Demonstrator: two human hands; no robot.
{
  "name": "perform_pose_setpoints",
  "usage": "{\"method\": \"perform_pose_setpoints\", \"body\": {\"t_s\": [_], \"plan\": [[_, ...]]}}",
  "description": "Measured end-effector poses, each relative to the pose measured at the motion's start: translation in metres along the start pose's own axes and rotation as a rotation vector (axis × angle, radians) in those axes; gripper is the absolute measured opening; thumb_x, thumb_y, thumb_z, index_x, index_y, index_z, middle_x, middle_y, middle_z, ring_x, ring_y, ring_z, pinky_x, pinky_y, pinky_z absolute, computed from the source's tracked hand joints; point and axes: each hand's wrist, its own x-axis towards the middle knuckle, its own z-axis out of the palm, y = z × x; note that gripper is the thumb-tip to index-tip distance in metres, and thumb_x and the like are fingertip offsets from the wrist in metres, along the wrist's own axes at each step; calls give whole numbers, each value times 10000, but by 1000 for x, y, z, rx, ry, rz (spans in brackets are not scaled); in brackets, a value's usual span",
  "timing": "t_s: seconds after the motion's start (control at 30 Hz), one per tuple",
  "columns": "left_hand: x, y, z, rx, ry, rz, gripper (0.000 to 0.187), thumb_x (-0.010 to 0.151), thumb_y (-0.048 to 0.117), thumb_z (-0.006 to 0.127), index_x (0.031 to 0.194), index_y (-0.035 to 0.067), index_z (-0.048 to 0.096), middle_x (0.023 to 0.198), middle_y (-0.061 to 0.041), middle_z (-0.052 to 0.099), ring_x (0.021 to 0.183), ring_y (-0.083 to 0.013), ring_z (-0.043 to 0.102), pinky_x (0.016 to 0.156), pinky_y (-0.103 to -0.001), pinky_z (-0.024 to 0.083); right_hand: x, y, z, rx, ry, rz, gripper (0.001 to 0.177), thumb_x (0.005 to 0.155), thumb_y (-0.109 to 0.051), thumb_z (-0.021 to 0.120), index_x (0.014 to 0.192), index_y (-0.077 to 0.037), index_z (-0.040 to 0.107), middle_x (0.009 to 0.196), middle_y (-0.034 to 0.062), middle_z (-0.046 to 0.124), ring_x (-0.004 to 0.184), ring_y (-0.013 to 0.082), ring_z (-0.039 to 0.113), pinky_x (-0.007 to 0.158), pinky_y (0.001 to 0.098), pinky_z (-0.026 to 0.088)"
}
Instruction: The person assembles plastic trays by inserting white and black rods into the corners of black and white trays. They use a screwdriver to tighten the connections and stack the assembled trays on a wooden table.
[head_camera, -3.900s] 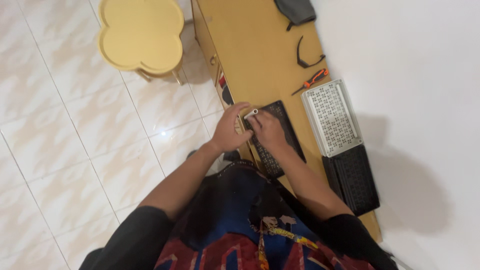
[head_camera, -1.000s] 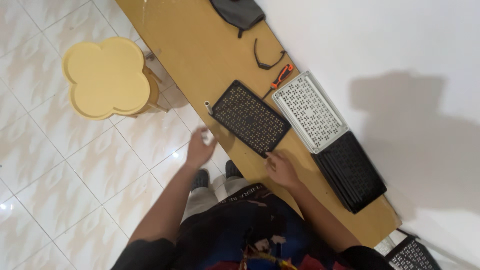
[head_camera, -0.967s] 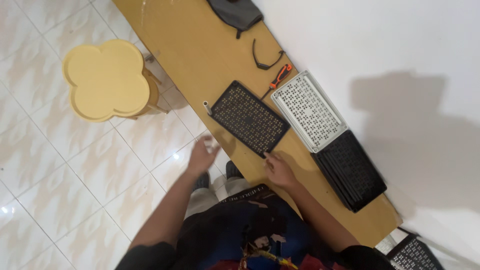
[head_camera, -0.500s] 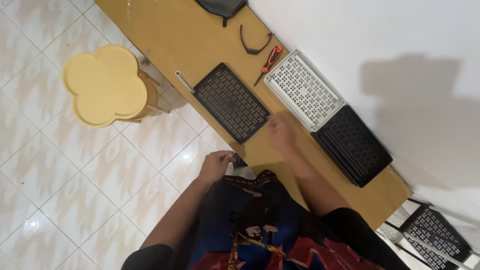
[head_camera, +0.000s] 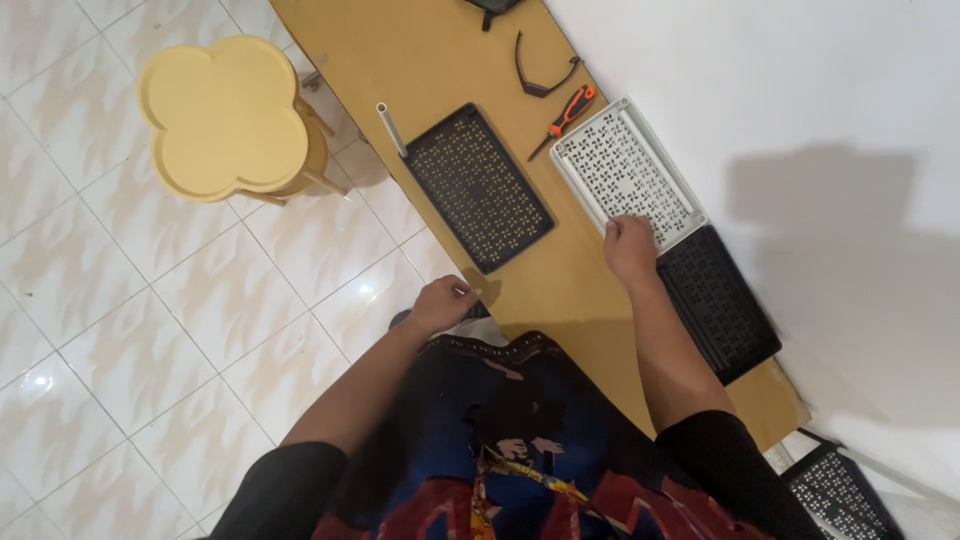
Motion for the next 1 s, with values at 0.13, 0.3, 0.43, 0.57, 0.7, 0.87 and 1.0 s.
{"method": "perform_pose_setpoints", "body": {"t_s": [0.13,0.3,0.43,0.57,0.7,0.87,1.0], "plan": [[13,24,2,-48,-93,-249,619,927,615,609,1143,46,721,941,-162,761,789,-290,780,769,-387,606,-3,-7,-4,21,38,-8,190,996,-206,619,1080,-39,656,1116,226,625,1035,419,605,863,512,485],[27,55,-4,-204,-94,-429,589,937,583,512,1161,88,738,927,-103,757,799,-244,744,687,-411,618,-23,-34,-31,123,152,-139,199,1077,-179,546,1180,-9,563,1047,238,646,972,444,632,839,507,504],[39,40,6,-200,-22,-368,504,967,481,479,1194,75,672,900,-165,779,774,-279,764,671,-419,614,-54,-60,-42,293,-4,-116,233,1069,-203,542,1180,-1,575,884,160,655,779,329,658,690,419,506],[48,7,5,-392,160,-295,376,989,333,548,1048,-9,693,954,-205,765,802,-282,769,733,-375,620,-79,-91,-44,582,-211,-85,236,1065,-207,569,1164,-2,630,820,59,597,700,122,548,617,277,460],[32,-23,-27,-1040,330,-167,290,974,134,664,978,-137,560,975,-198,656,844,-276,724,754,-426,646,-100,-119,-48,573,-347,-15,276,1038,-208,588,1209,-13,683,777,6,597,659,67,503,570,238,414],[-9,-32,-93,-1219,356,-101,405,900,61,627,1285,40,502,1062,-114,669,881,-187,718,795,-386,653,-115,-153,-52,564,-488,-47,323,1009,-210,597,1249,-16,690,782,-5,649,654,71,530,572,236,432],[-42,-16,-128,-1247,313,-21,450,896,40,604,1335,-47,552,1080,-91,675,894,-170,718,817,-404,649,-117,-177,-52,592,-490,-148,318,1025,-202,598,1232,21,687,830,0,667,711,54,557,631,222,471]]}}
